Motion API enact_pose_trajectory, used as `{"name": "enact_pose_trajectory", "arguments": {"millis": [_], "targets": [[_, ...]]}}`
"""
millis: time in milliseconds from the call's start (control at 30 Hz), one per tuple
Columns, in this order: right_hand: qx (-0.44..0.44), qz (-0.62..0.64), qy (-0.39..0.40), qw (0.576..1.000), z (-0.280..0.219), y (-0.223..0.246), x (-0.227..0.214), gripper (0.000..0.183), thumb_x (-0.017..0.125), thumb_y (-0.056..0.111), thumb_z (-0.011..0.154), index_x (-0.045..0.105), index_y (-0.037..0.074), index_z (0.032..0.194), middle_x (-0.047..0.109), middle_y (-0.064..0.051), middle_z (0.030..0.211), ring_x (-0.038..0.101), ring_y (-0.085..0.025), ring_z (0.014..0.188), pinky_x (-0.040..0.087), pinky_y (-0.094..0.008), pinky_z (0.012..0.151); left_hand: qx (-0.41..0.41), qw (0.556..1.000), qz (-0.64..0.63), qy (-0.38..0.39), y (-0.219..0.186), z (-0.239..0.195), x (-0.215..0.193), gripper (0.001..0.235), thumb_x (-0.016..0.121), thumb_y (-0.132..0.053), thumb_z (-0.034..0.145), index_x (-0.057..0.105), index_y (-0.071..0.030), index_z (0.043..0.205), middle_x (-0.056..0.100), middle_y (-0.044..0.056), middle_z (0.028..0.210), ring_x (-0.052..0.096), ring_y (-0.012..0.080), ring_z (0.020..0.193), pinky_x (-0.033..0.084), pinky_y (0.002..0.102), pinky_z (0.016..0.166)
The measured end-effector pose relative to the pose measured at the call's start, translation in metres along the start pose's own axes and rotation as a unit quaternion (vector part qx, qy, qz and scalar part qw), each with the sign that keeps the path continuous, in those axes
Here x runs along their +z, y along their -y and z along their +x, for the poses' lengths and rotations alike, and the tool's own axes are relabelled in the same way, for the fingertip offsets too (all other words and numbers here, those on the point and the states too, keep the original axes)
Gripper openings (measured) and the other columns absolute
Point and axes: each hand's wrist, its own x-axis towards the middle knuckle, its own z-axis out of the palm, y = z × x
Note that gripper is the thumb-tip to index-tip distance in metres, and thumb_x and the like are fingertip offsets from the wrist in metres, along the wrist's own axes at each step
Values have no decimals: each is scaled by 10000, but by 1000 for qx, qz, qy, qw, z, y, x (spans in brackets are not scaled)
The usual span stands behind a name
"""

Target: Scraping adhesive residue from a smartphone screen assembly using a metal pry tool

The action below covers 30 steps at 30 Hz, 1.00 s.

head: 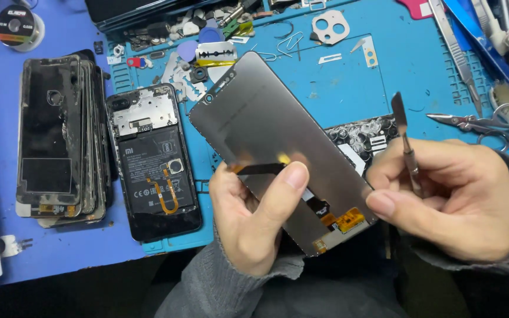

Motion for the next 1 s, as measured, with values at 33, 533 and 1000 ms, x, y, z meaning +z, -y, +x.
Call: {"name": "enact_pose_trajectory", "arguments": {"millis": [33,533,1000], "targets": [[1,-2,4,1000,-3,0,-1,175,748,190,874,702,97,734,597,33,621,394,-64,457,313,-211,413,-3,1000,-6,-8,3,0,-1,218,747,-265,895,714,-55,942,707,25,857,668,179,760,572,337,719],[-235,81,-229,941,-17,-77,11,313,339,499,1163,444,230,1041,401,3,479,230,-94,383,299,-235,456,14,999,-40,-17,5,-1,3,202,727,-203,949,664,-56,1072,730,70,965,737,240,844,657,413,781],[-126,93,-310,938,-1,-31,50,355,360,307,1211,325,-46,1195,634,-306,988,726,-370,760,675,-374,691,15,999,11,-43,5,0,8,323,683,-211,955,670,6,1194,743,171,1234,743,274,1128,627,401,995]]}}
